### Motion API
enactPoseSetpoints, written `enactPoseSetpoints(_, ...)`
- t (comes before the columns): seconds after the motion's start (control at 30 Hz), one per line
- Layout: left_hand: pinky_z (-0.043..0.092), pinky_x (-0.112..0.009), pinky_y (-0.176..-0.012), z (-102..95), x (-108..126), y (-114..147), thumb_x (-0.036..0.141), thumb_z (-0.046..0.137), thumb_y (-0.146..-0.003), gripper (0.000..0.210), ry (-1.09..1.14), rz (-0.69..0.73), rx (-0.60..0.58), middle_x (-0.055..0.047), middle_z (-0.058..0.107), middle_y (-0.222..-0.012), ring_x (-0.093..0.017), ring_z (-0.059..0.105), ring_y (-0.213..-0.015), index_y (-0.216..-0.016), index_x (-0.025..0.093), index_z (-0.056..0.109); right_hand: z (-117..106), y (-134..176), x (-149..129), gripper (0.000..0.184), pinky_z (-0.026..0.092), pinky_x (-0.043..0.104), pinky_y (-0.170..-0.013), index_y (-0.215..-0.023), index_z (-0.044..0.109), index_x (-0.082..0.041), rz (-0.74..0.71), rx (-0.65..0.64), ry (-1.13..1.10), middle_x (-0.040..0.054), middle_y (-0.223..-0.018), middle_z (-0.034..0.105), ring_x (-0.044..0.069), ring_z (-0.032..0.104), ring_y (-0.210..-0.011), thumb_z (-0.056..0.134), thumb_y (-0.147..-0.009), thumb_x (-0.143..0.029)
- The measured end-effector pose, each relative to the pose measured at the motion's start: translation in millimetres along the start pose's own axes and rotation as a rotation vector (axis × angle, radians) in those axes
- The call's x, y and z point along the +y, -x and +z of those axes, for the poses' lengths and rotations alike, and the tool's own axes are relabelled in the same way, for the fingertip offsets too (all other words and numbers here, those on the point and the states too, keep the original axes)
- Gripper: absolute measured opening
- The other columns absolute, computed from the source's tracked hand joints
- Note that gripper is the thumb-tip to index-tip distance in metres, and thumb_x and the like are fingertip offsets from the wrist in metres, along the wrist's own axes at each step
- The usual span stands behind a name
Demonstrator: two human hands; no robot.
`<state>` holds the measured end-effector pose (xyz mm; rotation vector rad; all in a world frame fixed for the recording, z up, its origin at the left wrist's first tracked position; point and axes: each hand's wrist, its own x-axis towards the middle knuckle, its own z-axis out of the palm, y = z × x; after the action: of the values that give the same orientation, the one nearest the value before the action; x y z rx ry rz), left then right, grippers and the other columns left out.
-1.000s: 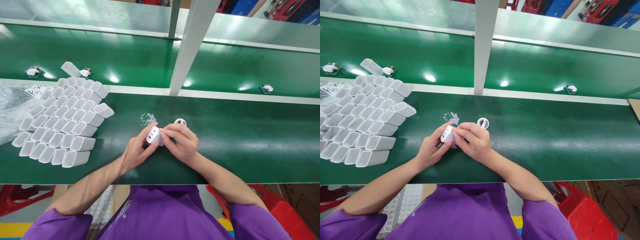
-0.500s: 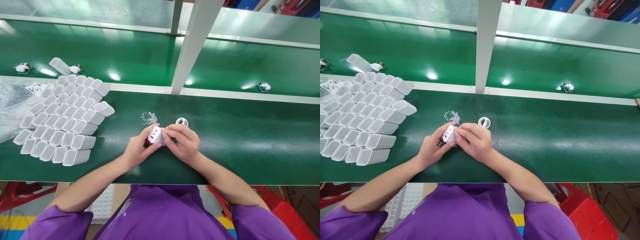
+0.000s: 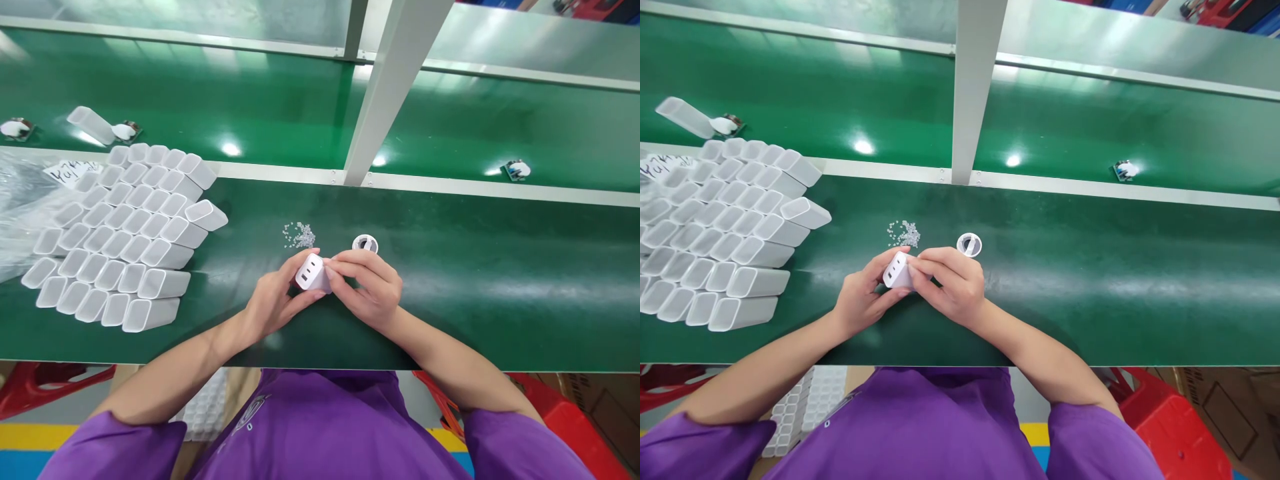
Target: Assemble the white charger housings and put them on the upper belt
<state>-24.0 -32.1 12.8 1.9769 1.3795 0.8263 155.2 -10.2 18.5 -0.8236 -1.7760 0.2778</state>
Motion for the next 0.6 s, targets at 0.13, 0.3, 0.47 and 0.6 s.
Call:
enactPoseSetpoints(0.13,0.050,-0.018,-0.059,-0.4,-0.1,-0.7,0.051,0.054,-0.089,0.048,-0.009,0.017,0.007,-0.004,0.072,-0.101,-0.010,0.064,-0.062,-0.124,0.018,0.052,1.3,0.5,0.7,0.014,0.058,0.020,-0.064,-0.092,0.069,-0.020,-0.013,0.006,0.019,0.0003,-0.086,0.070,0.010,0.066,-0.070,0.066,-0.084,-0.008)
enactPoseSetpoints(0.3,0.050,-0.018,-0.060,-1.1,-0.4,-1.8,0.052,0.052,-0.089,0.049,-0.015,0.018,0.018,-0.005,0.072,-0.104,-0.010,0.065,-0.063,-0.124,0.018,0.052,0.9,0.4,2.9,0.015,0.059,0.021,-0.066,-0.093,0.070,-0.020,-0.056,-0.020,0.084,0.0017,-0.087,0.071,0.011,0.068,-0.070,0.066,-0.084,-0.009)
enactPoseSetpoints(0.47,0.050,-0.021,-0.060,1.2,-6.2,0.1,0.058,0.052,-0.087,0.055,-0.082,-0.046,-0.003,-0.004,0.073,-0.093,-0.013,0.064,-0.060,-0.126,0.020,0.054,-2.3,3.4,5.7,0.021,0.062,0.024,-0.066,-0.103,0.068,-0.020,-0.194,-0.106,0.177,0.0040,-0.090,0.072,0.015,0.071,-0.074,0.062,-0.087,-0.009)
enactPoseSetpoints(0.6,0.047,-0.020,-0.056,0.2,-7.1,0.1,0.057,0.053,-0.086,0.056,-0.126,-0.036,0.032,-0.002,0.069,-0.071,-0.013,0.061,-0.053,-0.125,0.017,0.056,-2.1,5.4,6.3,0.024,0.062,0.027,-0.072,-0.106,0.068,-0.018,-0.264,-0.151,0.198,0.0068,-0.094,0.072,0.018,0.071,-0.084,0.061,-0.086,-0.007)
